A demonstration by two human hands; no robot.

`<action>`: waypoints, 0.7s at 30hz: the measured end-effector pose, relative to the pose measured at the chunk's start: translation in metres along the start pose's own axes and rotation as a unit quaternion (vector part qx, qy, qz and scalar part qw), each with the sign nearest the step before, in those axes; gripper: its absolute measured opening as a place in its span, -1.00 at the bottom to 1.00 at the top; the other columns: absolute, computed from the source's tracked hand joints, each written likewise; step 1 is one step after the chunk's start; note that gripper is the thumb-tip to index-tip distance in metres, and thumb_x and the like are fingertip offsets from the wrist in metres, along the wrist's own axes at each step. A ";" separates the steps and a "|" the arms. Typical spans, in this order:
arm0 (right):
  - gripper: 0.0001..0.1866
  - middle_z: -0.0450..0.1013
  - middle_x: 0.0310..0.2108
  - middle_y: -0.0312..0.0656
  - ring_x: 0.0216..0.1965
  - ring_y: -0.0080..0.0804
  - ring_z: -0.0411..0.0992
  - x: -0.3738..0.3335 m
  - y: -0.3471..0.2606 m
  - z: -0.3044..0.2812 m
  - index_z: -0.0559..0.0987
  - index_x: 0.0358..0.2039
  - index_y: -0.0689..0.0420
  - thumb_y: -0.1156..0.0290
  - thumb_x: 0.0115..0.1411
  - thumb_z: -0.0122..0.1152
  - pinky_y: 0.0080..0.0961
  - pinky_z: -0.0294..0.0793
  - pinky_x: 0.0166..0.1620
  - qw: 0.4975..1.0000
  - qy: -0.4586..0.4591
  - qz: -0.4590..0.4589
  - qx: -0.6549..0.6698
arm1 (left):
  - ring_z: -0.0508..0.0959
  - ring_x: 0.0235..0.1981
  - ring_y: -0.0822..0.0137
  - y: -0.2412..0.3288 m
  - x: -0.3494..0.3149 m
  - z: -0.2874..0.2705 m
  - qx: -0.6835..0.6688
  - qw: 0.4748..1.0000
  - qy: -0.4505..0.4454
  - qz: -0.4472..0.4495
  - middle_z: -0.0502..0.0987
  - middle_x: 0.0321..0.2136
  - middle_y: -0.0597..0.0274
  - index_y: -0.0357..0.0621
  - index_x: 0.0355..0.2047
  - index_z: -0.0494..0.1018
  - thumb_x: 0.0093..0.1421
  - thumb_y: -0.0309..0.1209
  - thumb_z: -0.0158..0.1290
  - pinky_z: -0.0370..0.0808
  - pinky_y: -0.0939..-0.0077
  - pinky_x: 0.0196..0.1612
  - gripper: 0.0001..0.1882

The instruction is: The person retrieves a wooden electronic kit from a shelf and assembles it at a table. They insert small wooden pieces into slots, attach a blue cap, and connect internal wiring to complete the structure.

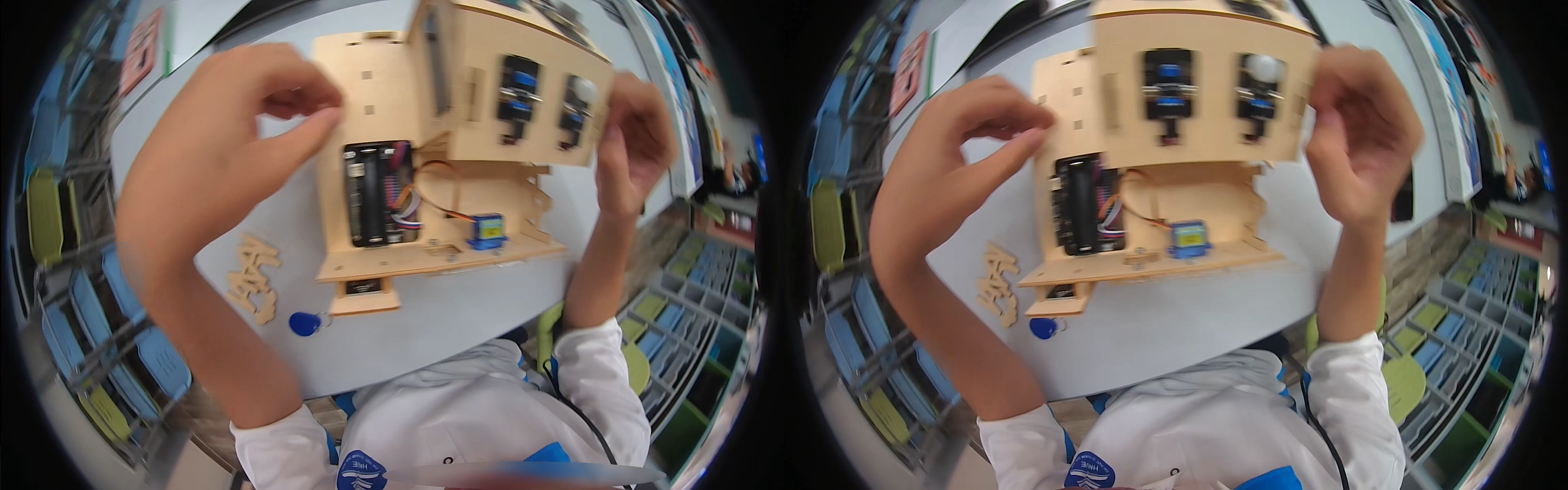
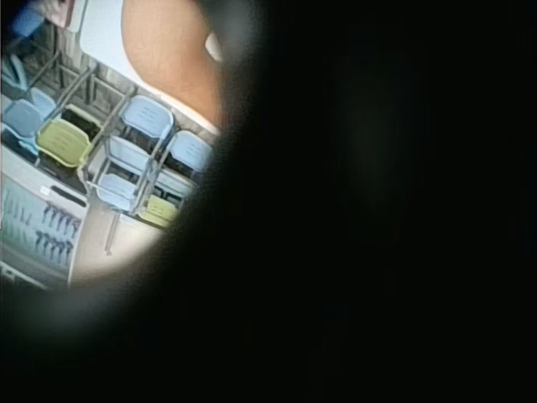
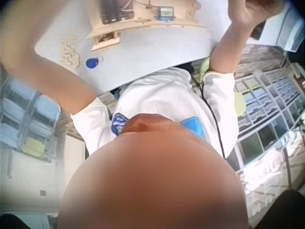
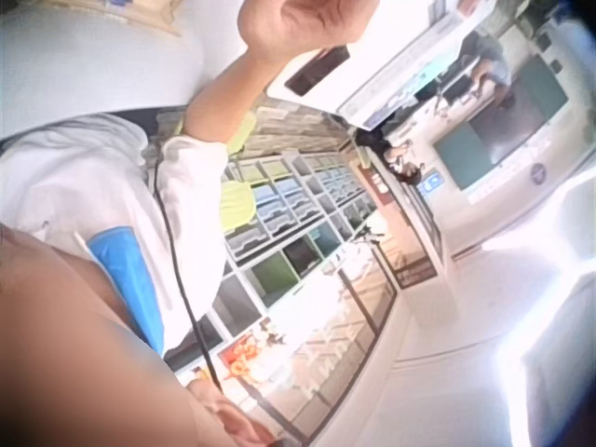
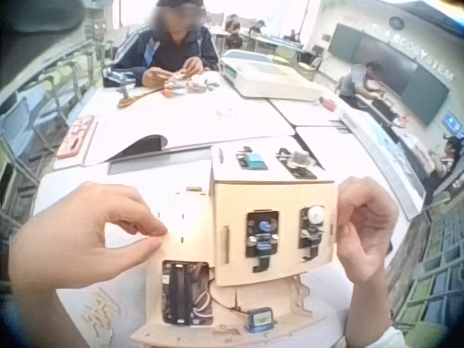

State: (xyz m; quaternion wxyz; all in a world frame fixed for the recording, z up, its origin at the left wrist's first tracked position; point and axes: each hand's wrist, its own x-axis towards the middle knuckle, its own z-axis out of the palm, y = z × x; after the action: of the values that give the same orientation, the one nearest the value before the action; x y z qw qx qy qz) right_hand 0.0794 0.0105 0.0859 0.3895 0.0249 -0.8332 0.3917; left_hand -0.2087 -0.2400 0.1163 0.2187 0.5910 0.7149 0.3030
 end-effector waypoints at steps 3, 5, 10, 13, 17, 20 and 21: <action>-0.81 0.52 -0.15 -0.23 -0.17 -0.56 0.48 0.007 -0.007 -0.014 0.56 -0.08 0.33 0.71 0.31 0.12 -0.56 0.52 -0.09 0.991 -0.033 0.126 -0.004 | 0.69 -0.11 0.34 0.006 -0.003 -0.006 -0.011 0.999 -0.015 -0.027 0.67 -0.20 0.17 -0.38 -0.06 0.71 0.40 -0.49 0.23 0.60 0.39 0.14 -0.79; -0.83 0.54 -0.25 -0.32 -0.25 -0.57 0.49 0.003 -0.008 -0.038 0.62 -0.08 0.23 0.60 0.32 0.30 -0.53 0.54 -0.14 0.963 -0.140 0.202 -0.114 | 0.69 -0.10 0.34 0.006 0.000 -0.003 -0.016 0.999 -0.017 -0.024 0.67 -0.18 0.16 -0.36 -0.05 0.72 0.39 -0.48 0.24 0.60 0.40 0.15 -0.79; -0.78 0.58 -0.33 -0.13 -0.35 -0.28 0.55 -0.026 -0.014 -0.021 0.68 -0.05 0.19 0.53 0.29 0.44 -0.36 0.59 -0.19 0.916 -0.234 0.266 -0.190 | 0.69 -0.04 0.35 0.016 -0.007 -0.011 0.003 1.000 -0.001 -0.029 0.71 -0.09 0.17 -0.31 0.00 0.71 0.41 -0.46 0.25 0.60 0.41 0.15 -0.77; -0.86 0.62 -0.30 0.01 -0.30 -0.14 0.63 -0.046 -0.016 0.000 0.66 -0.11 0.29 0.58 0.34 0.38 -0.28 0.63 -0.15 0.920 -0.180 0.280 -0.206 | 0.70 0.03 0.32 0.028 -0.023 -0.027 0.042 0.999 0.031 -0.012 0.74 0.01 0.15 -0.26 0.07 0.70 0.45 -0.45 0.23 0.60 0.40 0.17 -0.75; -0.89 0.63 -0.23 0.02 -0.23 -0.09 0.66 -0.061 -0.040 -0.003 0.65 -0.13 0.33 0.62 0.35 0.34 -0.30 0.63 -0.14 0.915 -0.160 0.286 -0.234 | 0.70 0.06 0.27 0.055 -0.069 -0.046 0.092 0.989 0.115 0.025 0.74 0.06 0.09 -0.26 0.07 0.70 0.45 -0.49 0.20 0.58 0.35 0.20 -0.76; -0.91 0.60 -0.22 -0.03 -0.21 -0.15 0.66 -0.075 -0.079 -0.019 0.63 -0.17 0.30 0.65 0.34 0.34 -0.34 0.66 -0.10 0.906 -0.181 0.288 -0.251 | 0.70 -0.07 0.29 0.052 -0.109 -0.036 0.146 0.966 0.205 0.051 0.77 -0.07 0.12 -0.26 0.02 0.73 0.36 -0.53 0.28 0.61 0.38 0.07 -0.76; -0.90 0.59 -0.23 -0.04 -0.22 -0.16 0.65 -0.073 -0.099 -0.018 0.63 -0.16 0.29 0.66 0.33 0.34 -0.32 0.66 -0.10 0.917 -0.186 0.279 -0.218 | 0.70 -0.07 0.28 0.056 -0.126 -0.028 0.146 0.961 0.235 0.023 0.76 -0.07 0.11 -0.26 0.01 0.73 0.36 -0.54 0.28 0.61 0.38 0.06 -0.77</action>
State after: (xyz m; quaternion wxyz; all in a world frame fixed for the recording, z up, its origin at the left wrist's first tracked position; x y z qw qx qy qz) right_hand 0.1754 -0.0652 0.1071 0.0982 -0.2217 -0.9285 0.2812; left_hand -0.1615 -0.3619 0.1692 -0.0518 0.5451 0.7686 0.3307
